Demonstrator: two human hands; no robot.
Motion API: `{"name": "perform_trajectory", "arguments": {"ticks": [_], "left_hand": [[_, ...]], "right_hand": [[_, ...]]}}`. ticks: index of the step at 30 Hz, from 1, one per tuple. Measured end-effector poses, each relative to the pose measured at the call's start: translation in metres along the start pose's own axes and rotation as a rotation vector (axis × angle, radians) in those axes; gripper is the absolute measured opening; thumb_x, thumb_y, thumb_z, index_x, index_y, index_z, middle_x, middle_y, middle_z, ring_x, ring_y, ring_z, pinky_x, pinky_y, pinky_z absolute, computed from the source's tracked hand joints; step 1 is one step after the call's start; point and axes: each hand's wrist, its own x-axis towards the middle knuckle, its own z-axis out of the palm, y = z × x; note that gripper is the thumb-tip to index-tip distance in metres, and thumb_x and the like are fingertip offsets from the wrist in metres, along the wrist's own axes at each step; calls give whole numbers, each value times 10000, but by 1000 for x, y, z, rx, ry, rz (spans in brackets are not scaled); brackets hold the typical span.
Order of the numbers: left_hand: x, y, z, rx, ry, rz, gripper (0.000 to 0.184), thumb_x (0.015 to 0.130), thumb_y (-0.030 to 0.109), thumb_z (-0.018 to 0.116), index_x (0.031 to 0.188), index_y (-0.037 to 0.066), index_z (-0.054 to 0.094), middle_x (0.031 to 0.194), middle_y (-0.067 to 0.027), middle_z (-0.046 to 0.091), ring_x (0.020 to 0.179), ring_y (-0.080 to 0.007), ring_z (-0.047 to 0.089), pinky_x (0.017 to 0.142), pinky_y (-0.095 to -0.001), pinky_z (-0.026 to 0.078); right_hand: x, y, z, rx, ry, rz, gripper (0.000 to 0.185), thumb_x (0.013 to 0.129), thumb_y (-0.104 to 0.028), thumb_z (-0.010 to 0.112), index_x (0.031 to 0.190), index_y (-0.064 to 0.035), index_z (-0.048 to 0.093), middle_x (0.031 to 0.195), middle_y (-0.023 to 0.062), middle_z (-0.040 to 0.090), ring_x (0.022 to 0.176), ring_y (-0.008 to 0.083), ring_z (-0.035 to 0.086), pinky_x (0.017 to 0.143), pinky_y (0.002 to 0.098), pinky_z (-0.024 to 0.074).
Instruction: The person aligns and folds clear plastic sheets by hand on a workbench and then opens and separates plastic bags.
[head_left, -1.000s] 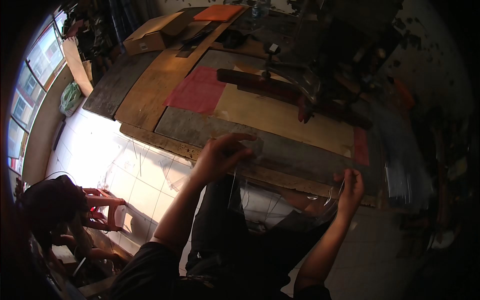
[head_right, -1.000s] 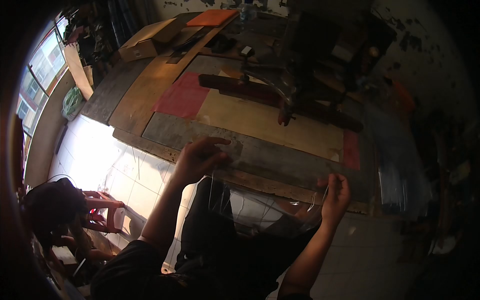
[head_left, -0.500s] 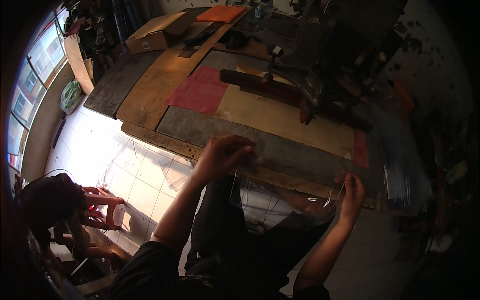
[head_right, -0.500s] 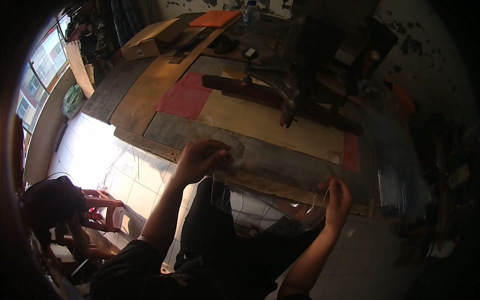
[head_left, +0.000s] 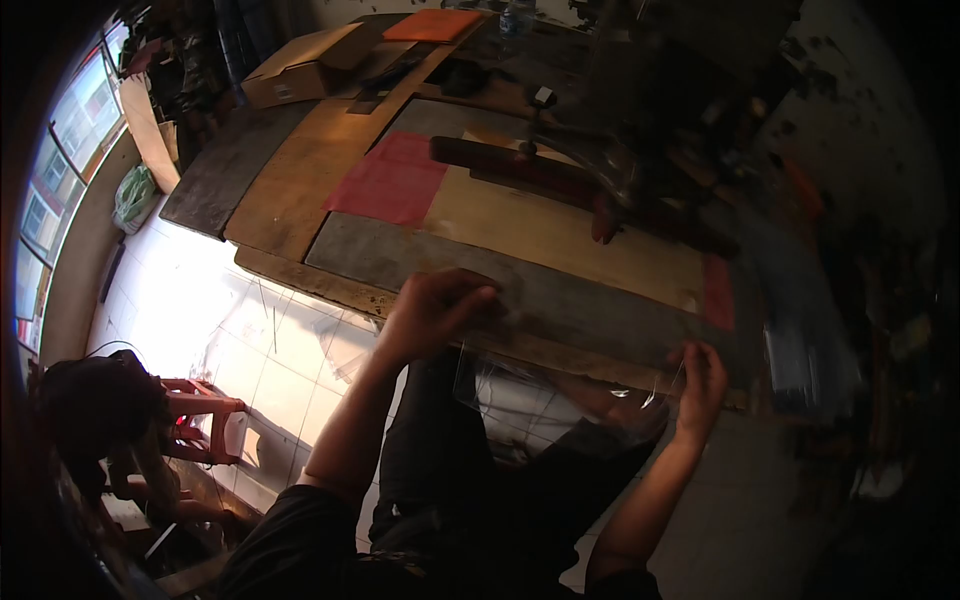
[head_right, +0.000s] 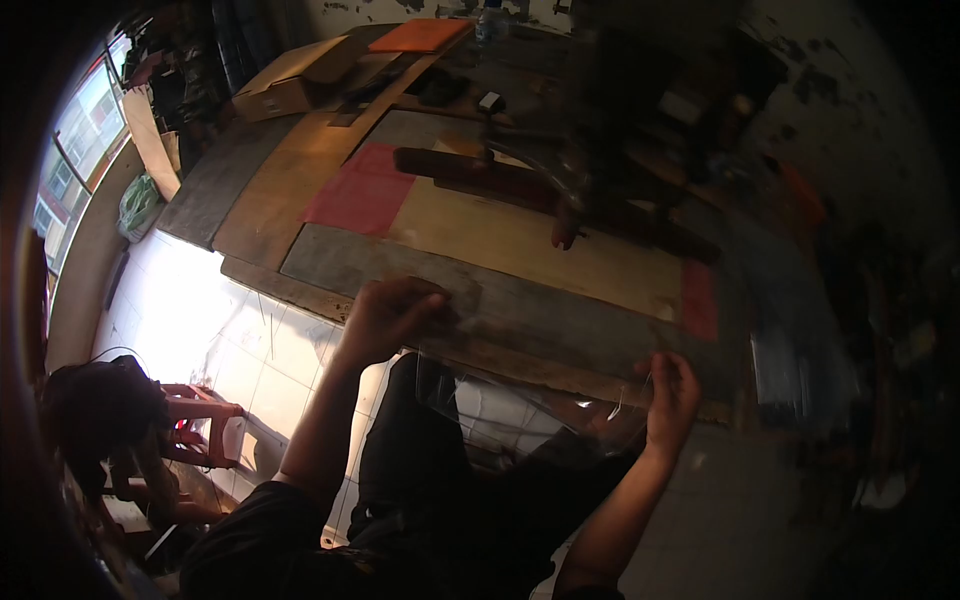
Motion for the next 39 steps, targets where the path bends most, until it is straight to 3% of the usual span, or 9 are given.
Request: {"name": "perform_trajectory", "arguments": {"ticks": [5,8,12,19,25,28,31,39], "left_hand": [[0,-1,0,-17,22,-21,254,1023,198,710,1089,-42,764,922,-110,808,905,-151,771,831,-304,595],[2,-9,-3,-32,-3,14,216,1036,139,692,1110,-58,738,943,-128,790,899,-169,765,822,-305,611],[0,0,-5,-17,27,19,217,1029,154,701,1103,-43,752,938,-110,794,900,-146,756,814,-293,596],[1,0,-12,39,52,41,222,1026,159,708,1109,-41,757,968,-111,794,902,-143,751,835,-298,592],[-1,36,-24,-59,58,109,195,1040,106,674,1102,-67,738,950,-135,789,898,-184,772,836,-313,593],[-2,56,-30,-55,54,168,167,1035,81,675,1090,-66,733,940,-127,787,898,-191,772,836,-313,596],[-4,71,-34,-44,82,201,167,1033,85,679,1092,-62,733,947,-126,786,899,-190,772,838,-312,595],[-7,81,-34,-28,108,251,150,1024,65,682,1087,-61,733,957,-123,786,895,-190,775,841,-305,595]], "right_hand": [[-2,-1,-4,44,2,-7,264,1028,-227,720,1122,18,691,933,53,722,906,135,682,872,290,508],[-2,-7,-5,93,-39,-36,233,1013,-110,724,1192,38,705,937,59,731,892,121,692,846,270,524],[-6,-36,-4,-8,-62,-90,297,1012,-122,727,1275,15,708,926,55,735,862,108,694,822,262,532],[-8,-69,-10,-130,-131,-135,303,1028,-183,718,1270,-1,713,880,47,737,842,99,686,832,261,530],[-12,-114,-11,-123,-160,-106,285,1015,-166,728,1246,1,725,886,47,740,837,89,689,792,259,537],[-12,-139,-13,-265,-166,-197,239,1010,-134,722,1195,16,738,879,52,741,849,93,690,771,263,544],[-11,-150,-15,-305,-185,-288,203,1007,-114,711,1142,34,743,866,55,741,840,98,689,780,270,547],[-9,-152,-11,-182,-140,-227,175,1025,-136,685,1040,29,738,838,56,724,846,108,676,840,281,531]]}}
